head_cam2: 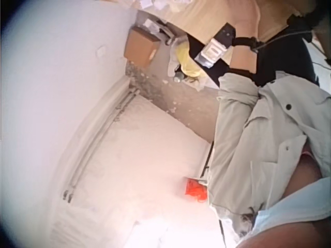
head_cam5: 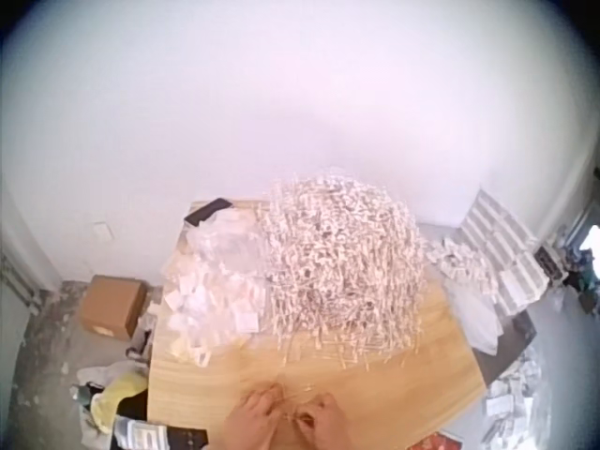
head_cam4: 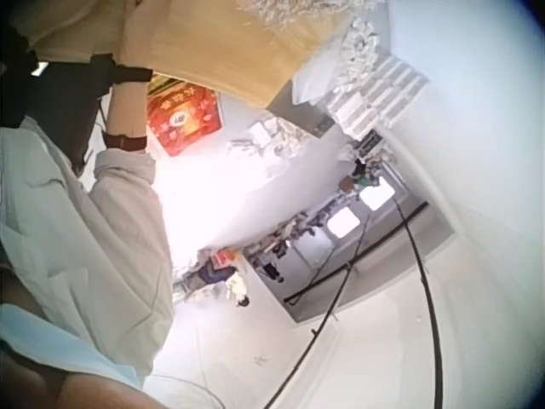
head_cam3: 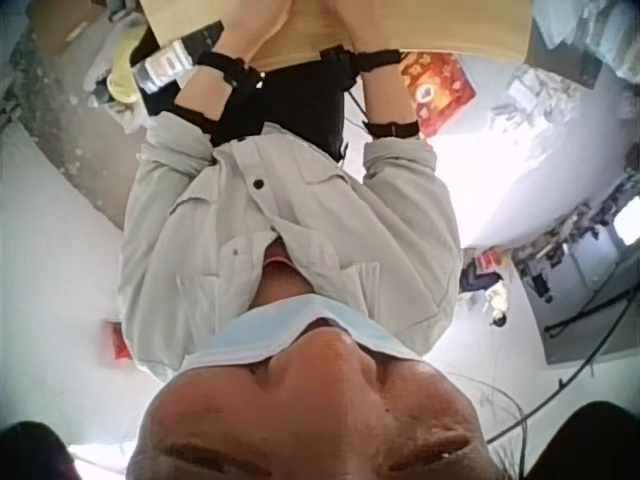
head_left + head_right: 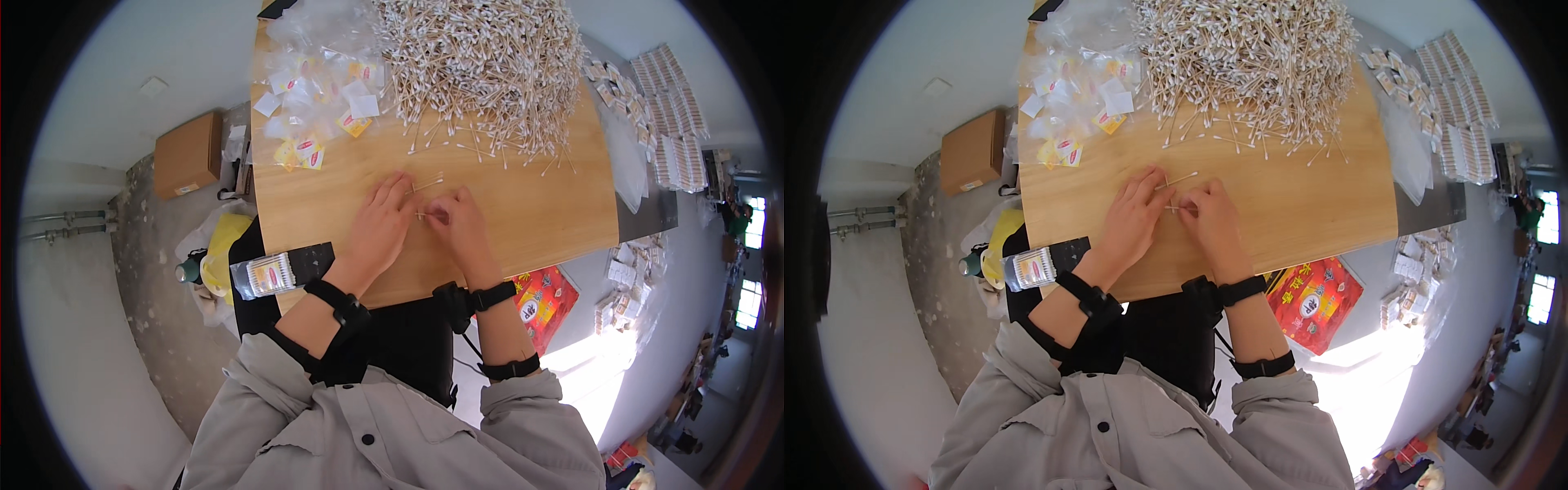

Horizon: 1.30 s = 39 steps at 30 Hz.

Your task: The person gathers loose cotton swabs from a pile on a wooden table and arranges them into neat rows. They then place these rows into a small plastic wrapper, fold the wrapper to seal it, and set the finished package aside. The process is repeated multiple times throughout the video.

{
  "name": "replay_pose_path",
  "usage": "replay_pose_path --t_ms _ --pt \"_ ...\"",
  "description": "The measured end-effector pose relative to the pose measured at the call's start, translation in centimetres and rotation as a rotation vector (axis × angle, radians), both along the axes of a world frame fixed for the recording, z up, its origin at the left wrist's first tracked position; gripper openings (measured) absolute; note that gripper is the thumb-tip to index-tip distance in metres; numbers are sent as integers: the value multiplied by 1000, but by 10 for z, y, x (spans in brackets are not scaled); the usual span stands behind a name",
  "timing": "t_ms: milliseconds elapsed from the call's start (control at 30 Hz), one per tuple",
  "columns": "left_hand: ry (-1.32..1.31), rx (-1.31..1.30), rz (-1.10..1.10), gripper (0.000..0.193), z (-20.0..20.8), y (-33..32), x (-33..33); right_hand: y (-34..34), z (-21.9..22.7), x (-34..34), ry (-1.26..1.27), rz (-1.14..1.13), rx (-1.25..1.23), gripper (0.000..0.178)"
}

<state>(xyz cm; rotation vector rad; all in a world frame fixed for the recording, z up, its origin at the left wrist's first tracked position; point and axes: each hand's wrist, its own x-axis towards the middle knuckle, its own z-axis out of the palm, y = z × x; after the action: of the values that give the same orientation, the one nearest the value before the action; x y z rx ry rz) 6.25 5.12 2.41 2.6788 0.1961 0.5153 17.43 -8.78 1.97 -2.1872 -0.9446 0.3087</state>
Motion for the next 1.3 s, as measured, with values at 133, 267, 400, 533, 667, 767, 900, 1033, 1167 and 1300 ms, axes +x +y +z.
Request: replay_pose_path --t_ms 133,267,400,533,667,767,900,1033,1167,1300 --pt "-24 -92 70 22 -5 6 14 -17 18 -14 53 -21 -197 11" --pt "-84 -161 123 10 -9 10 18 -6 17 -37 112 85 -122 11" --pt "-50 -212 211 27 -6 15 4 16 0 -29 177 80 100 10" --pt "23 -130 203 58 2 -6 -9 38 -12 21 156 -237 274 17" --pt "246 15 136 74 -2 -37 -12 81 -1 50 -114 -308 -25 42" --pt "240 13 73 74 -4 -42 -17 104 2 59 -225 -333 -106 53" --pt "277 57 -5 78 -11 -41 -33 111 2 73 -186 -281 -216 45" --pt "256 38 -18 78 -7 -33 -59 97 -8 79 -191 -199 -163 24" --pt "264 46 -25 77 -7 -34 -73 69 -17 65 -158 -99 56 10" --pt "255 37 -16 76 -7 -33 -74 52 -19 31 -105 34 154 12"
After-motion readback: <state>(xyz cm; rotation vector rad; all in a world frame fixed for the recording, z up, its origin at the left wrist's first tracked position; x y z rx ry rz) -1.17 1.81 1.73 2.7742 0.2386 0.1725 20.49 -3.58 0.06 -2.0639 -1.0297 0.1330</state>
